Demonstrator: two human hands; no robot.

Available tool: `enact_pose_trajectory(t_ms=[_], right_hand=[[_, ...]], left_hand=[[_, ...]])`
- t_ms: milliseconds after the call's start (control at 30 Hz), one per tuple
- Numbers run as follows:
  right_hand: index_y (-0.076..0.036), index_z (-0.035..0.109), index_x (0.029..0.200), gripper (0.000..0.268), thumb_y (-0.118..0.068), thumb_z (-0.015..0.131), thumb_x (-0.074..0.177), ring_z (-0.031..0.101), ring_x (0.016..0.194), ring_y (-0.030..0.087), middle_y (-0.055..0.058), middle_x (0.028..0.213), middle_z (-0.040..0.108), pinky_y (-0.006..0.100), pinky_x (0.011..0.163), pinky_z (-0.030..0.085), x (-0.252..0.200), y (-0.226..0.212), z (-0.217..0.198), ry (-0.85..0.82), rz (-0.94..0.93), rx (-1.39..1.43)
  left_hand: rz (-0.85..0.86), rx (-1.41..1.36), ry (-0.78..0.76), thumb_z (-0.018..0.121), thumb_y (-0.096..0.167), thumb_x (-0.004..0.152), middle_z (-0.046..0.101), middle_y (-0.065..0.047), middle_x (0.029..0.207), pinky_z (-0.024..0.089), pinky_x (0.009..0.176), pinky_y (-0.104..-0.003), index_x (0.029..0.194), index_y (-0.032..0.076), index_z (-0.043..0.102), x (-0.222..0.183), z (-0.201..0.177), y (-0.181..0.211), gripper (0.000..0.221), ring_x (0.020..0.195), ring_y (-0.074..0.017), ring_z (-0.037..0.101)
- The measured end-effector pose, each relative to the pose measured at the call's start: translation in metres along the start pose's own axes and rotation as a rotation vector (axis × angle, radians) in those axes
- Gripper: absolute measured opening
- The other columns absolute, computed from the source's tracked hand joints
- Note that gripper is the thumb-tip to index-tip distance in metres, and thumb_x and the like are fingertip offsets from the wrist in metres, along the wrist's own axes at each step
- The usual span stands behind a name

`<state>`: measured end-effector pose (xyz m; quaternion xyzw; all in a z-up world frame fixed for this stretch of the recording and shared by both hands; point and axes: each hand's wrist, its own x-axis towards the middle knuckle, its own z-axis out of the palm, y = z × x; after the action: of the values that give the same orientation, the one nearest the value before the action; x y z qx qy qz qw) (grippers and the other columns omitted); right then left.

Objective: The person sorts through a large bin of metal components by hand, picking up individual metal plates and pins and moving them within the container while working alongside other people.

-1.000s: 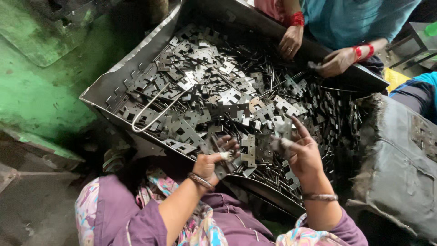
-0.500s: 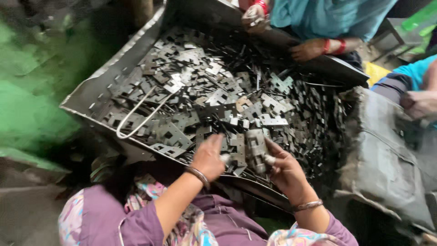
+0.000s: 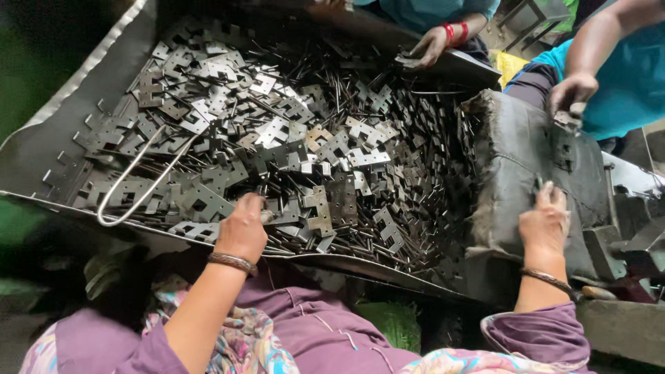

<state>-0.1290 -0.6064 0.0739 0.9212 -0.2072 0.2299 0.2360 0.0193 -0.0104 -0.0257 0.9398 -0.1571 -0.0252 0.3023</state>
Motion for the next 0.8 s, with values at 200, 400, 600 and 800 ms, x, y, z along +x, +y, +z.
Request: enact_pose_trajectory(t_ms=[200,400,600,800], right_hand=[[-0.009,0.072,0.119,0.036,-0.022,0.078,0.087,0.065,0.114,0.036,0.015,0.127,0.067,0.042,0.097,0.053,-0.011,-0.185,-0.065,-0.458,-0.211,0.746],[-0.01,0.067,0.13,0.05,-0.016,0.076,0.081,0.065,0.115,0.037,0.014,0.135,0.063,0.043,0.097,0.054,-0.012,-0.268,-0.083,-0.531,-0.424,0.728],[-0.002,0.053,0.144,0.081,-0.016,0.083,0.07,0.058,0.114,0.042,0.02,0.139,0.057,0.048,0.094,0.05,0.0,-0.325,-0.091,-0.42,-0.528,0.763],[-0.012,0.065,0.132,0.081,-0.008,0.09,0.055,0.058,0.118,0.039,0.016,0.125,0.063,0.048,0.098,0.049,0.018,-0.342,-0.072,-0.399,-0.488,0.815]], left_hand=[[-0.117,-0.093,0.193,0.076,0.026,0.089,0.072,-0.014,0.125,0.057,0.088,-0.045,0.106,0.014,0.078,0.013,-0.007,-0.024,0.021,0.103,-0.038,0.071],[-0.442,-0.522,0.15,0.087,0.019,0.057,0.078,-0.011,0.102,0.062,0.076,-0.037,0.116,0.017,0.068,0.006,-0.054,-0.015,0.062,0.091,-0.0216,0.077],[-0.014,-0.083,0.415,0.087,0.007,0.08,0.079,-0.009,0.099,0.059,0.075,-0.037,0.12,0.019,0.075,-0.021,-0.082,0.014,0.043,0.083,-0.0258,0.074],[0.082,-1.757,0.038,0.073,-0.014,0.075,0.071,-0.007,0.122,0.061,0.093,-0.034,0.134,0.002,0.062,-0.025,-0.094,0.001,0.062,0.11,-0.0192,0.07]])
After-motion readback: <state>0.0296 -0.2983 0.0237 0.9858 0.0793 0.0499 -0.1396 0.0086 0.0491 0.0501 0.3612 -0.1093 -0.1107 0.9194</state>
